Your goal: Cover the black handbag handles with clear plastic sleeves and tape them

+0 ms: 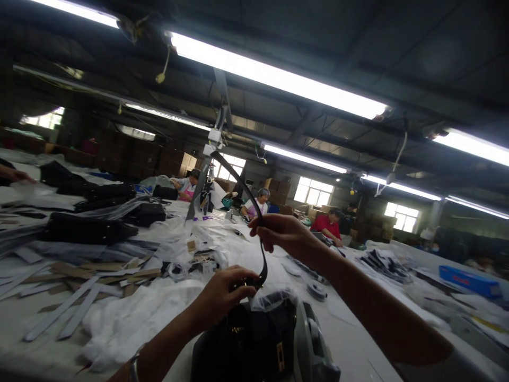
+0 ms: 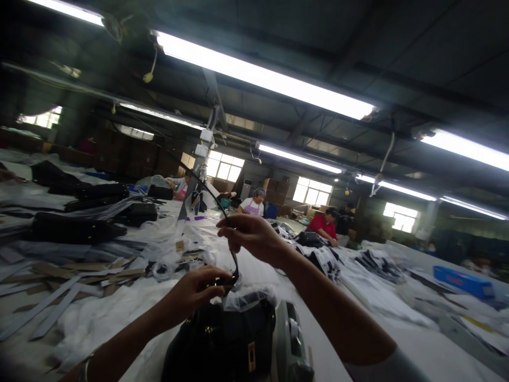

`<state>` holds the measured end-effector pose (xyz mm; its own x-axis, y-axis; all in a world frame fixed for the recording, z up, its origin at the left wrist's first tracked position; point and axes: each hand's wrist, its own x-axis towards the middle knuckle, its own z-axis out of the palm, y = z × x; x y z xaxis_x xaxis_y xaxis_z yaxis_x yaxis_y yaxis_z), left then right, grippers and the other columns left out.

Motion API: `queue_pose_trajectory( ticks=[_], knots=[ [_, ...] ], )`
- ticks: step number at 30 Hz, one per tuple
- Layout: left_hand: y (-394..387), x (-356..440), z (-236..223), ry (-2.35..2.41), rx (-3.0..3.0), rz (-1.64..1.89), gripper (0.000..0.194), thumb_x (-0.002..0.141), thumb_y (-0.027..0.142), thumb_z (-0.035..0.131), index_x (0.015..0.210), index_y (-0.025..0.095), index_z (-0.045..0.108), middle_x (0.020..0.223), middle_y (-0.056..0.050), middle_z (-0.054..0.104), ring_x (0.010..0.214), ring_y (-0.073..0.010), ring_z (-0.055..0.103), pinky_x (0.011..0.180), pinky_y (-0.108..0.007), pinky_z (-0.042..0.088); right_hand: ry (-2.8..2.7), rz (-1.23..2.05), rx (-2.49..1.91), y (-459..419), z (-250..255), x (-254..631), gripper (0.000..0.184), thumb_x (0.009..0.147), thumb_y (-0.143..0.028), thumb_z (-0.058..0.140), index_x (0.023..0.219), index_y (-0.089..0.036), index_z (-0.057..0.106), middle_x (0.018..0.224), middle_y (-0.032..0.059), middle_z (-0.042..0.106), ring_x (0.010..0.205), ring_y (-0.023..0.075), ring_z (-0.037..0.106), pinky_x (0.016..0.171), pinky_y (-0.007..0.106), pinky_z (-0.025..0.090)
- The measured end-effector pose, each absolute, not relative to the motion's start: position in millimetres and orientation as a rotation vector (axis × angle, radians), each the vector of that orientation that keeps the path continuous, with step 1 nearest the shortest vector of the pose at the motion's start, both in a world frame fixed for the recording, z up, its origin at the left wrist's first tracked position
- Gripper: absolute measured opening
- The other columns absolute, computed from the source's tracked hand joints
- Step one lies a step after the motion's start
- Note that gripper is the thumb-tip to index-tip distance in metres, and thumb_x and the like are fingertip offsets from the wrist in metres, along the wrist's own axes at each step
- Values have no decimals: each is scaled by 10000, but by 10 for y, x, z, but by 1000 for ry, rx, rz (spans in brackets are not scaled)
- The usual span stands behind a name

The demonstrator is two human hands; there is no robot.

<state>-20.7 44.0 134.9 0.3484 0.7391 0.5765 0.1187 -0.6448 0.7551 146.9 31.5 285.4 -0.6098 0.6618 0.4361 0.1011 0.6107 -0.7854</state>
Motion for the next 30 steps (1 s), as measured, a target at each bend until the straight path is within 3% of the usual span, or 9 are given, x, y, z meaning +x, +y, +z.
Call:
queue_pose_trajectory(
  ticks=[7, 13, 20, 23, 27, 30],
  knots=[
    [430, -72, 1217, 795, 2095, 1339, 188, 811, 252, 694, 972, 266, 791, 991, -37, 767, 969, -253, 674, 881, -310, 501, -2092, 1207, -629, 437, 2220, 1068, 235, 797, -377, 723, 928, -182, 720, 837, 5, 691, 596, 91, 540, 560, 212, 437],
    [337, -150, 1284, 688, 2094, 1393, 163, 854, 256, 654, 960, 231, 776, 970, -64, 713, 894, -204, 666, 829, -278, 512, -1636, 1293, -446, 621, 2245, 1020, 282, 755, -390, 771, 922, -168, 717, 848, 17, 678, 539, 73, 498, 513, 203, 403],
    [266, -87, 1164, 748, 2041, 1526, 167, 872, 290, 625, 957, 230, 756, 989, -74, 693, 922, -213, 653, 842, -293, 514, -1255, 1218, -439, 772, 2109, 1022, 330, 772, -423, 724, 1007, -191, 703, 919, 32, 695, 496, 60, 418, 446, 192, 373],
    [263, -65, 1134, 878, 1922, 1637, 141, 853, 280, 635, 921, 235, 751, 994, -61, 696, 947, -222, 649, 881, -315, 504, -1105, 1181, -396, 727, 2047, 1114, 306, 778, -406, 716, 1022, -223, 694, 933, 9, 709, 547, 74, 477, 491, 187, 418],
    [277, -58, 1137, 979, 1870, 1715, 118, 836, 274, 646, 895, 228, 737, 975, -56, 684, 951, -229, 643, 876, -325, 505, -960, 1212, -415, 552, 1919, 1331, 228, 782, -348, 731, 966, -214, 727, 788, -16, 689, 633, 102, 560, 569, 186, 468],
    [277, -25, 1141, 1020, 1890, 1735, 104, 837, 256, 648, 903, 227, 724, 985, -57, 664, 929, -223, 645, 849, -317, 508, -1022, 1210, -449, 357, 1769, 1505, 216, 820, -381, 701, 977, -240, 743, 816, -2, 706, 820, 160, 633, 736, 243, 522]
  ],
)
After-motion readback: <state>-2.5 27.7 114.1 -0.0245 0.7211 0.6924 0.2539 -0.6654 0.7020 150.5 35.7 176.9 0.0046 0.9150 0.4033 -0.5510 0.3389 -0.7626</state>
